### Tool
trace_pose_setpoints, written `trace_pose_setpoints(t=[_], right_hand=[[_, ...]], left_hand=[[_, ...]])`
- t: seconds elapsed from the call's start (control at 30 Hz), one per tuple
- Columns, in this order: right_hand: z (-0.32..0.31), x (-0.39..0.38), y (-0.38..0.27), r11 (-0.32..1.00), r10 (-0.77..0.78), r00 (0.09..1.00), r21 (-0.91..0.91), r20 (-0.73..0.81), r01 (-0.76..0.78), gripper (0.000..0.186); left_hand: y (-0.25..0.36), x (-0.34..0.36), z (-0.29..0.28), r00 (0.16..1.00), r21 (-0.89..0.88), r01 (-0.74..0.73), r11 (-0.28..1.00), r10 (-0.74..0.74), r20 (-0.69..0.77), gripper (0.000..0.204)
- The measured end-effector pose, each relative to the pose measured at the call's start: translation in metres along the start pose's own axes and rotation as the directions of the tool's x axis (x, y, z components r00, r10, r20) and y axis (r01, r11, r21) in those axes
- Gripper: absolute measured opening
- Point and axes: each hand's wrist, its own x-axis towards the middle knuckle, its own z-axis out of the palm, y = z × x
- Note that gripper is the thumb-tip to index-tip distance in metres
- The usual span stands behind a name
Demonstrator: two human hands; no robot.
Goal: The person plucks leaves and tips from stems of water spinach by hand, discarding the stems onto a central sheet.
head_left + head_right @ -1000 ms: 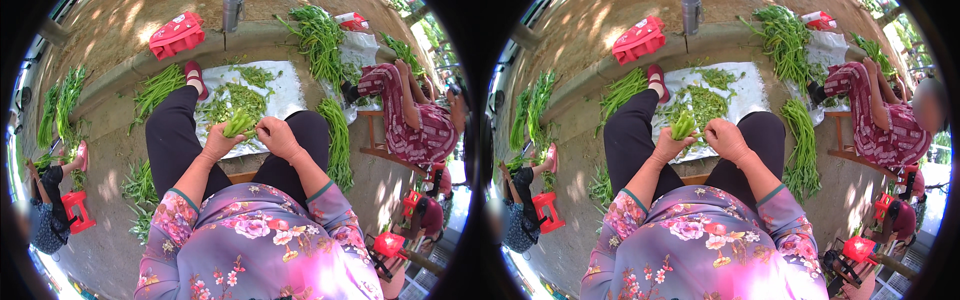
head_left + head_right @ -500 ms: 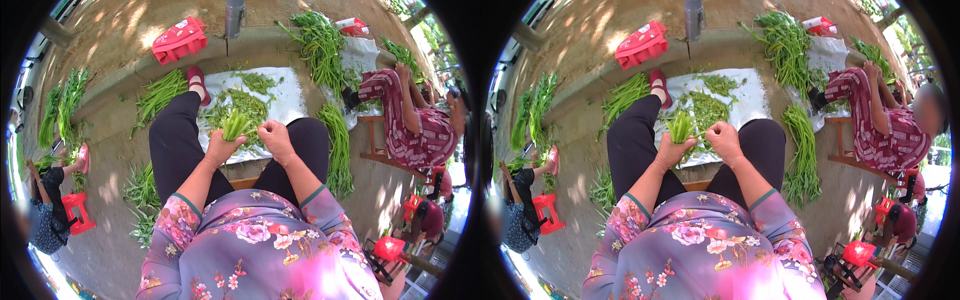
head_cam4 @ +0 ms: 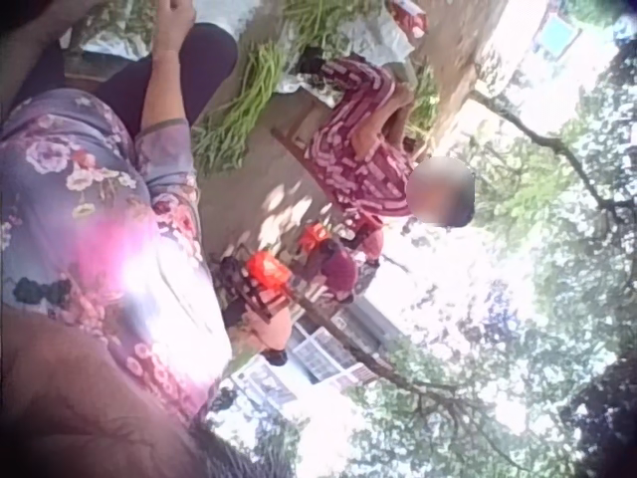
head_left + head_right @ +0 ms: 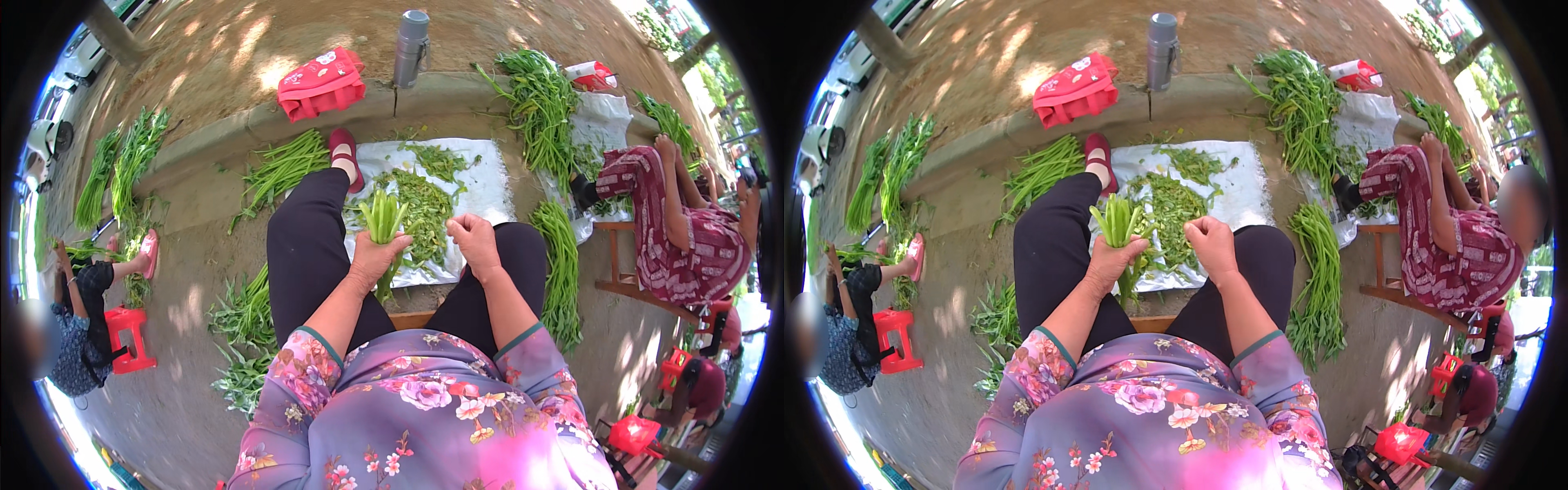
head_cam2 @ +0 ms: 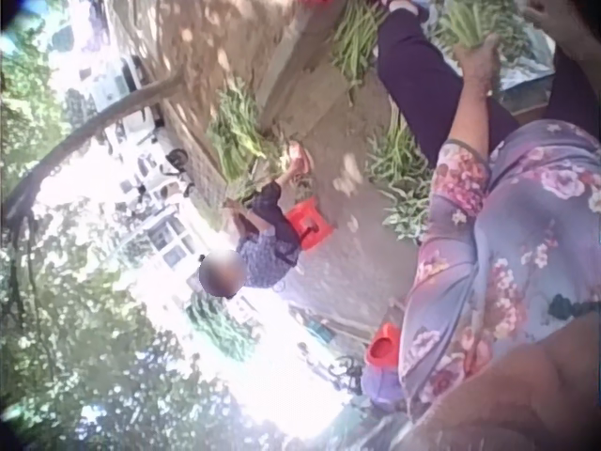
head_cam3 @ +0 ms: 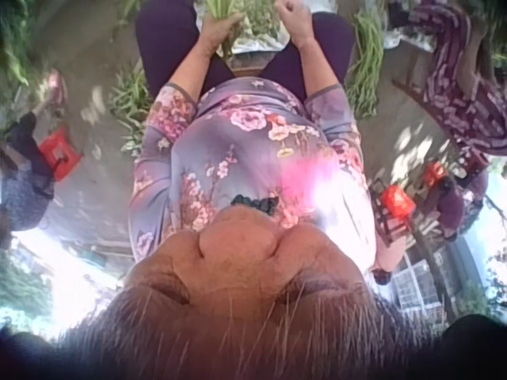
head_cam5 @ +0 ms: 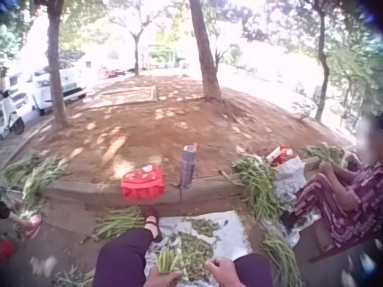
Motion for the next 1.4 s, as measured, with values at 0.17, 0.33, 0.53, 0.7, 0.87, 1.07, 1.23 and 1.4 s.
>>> trace_pose_setpoints(t=[0.17,0.33,0.53,0.7,0.87,1.07,1.23,1.4], right_hand=[[0.006,-0.012,-0.015,0.946,-0.189,0.982,-0.266,0.015,0.186,0.011],[0.010,-0.014,-0.013,0.900,-0.331,0.940,-0.274,0.078,0.340,0.018],[0.009,-0.032,-0.052,0.909,-0.348,0.903,-0.147,0.252,0.391,0.017],[0.005,-0.028,-0.043,0.985,-0.149,0.952,-0.043,0.269,0.166,0.017],[0.000,-0.018,-0.022,0.998,-0.066,0.961,0.022,0.270,0.063,0.017],[-0.003,-0.021,-0.029,0.974,-0.046,0.958,-0.199,0.283,0.105,0.023],[-0.019,-0.019,-0.034,0.953,-0.084,0.956,-0.256,0.281,0.160,0.020],[-0.031,-0.023,-0.040,0.919,-0.187,0.920,-0.269,0.343,0.287,0.018]], left_hand=[[0.001,0.002,-0.003,0.999,0.015,0.031,0.999,-0.032,0.027,0.018],[-0.002,0.000,-0.004,0.995,-0.039,0.034,0.999,-0.031,0.091,0.019],[0.003,-0.001,-0.004,0.979,0.040,0.010,0.999,-0.018,0.201,0.017],[0.008,-0.002,-0.002,0.945,0.052,0.048,0.998,-0.062,0.322,0.020],[0.010,-0.003,-0.003,0.929,0.034,0.052,0.998,-0.061,0.364,0.019],[0.004,-0.003,0.002,0.958,0.219,0.009,0.976,-0.072,0.279,0.021],[0.001,-0.001,-0.001,0.950,0.259,0.021,0.966,-0.100,0.295,0.022],[0.013,-0.006,0.005,0.928,0.281,0.082,0.956,-0.176,0.328,0.020]])
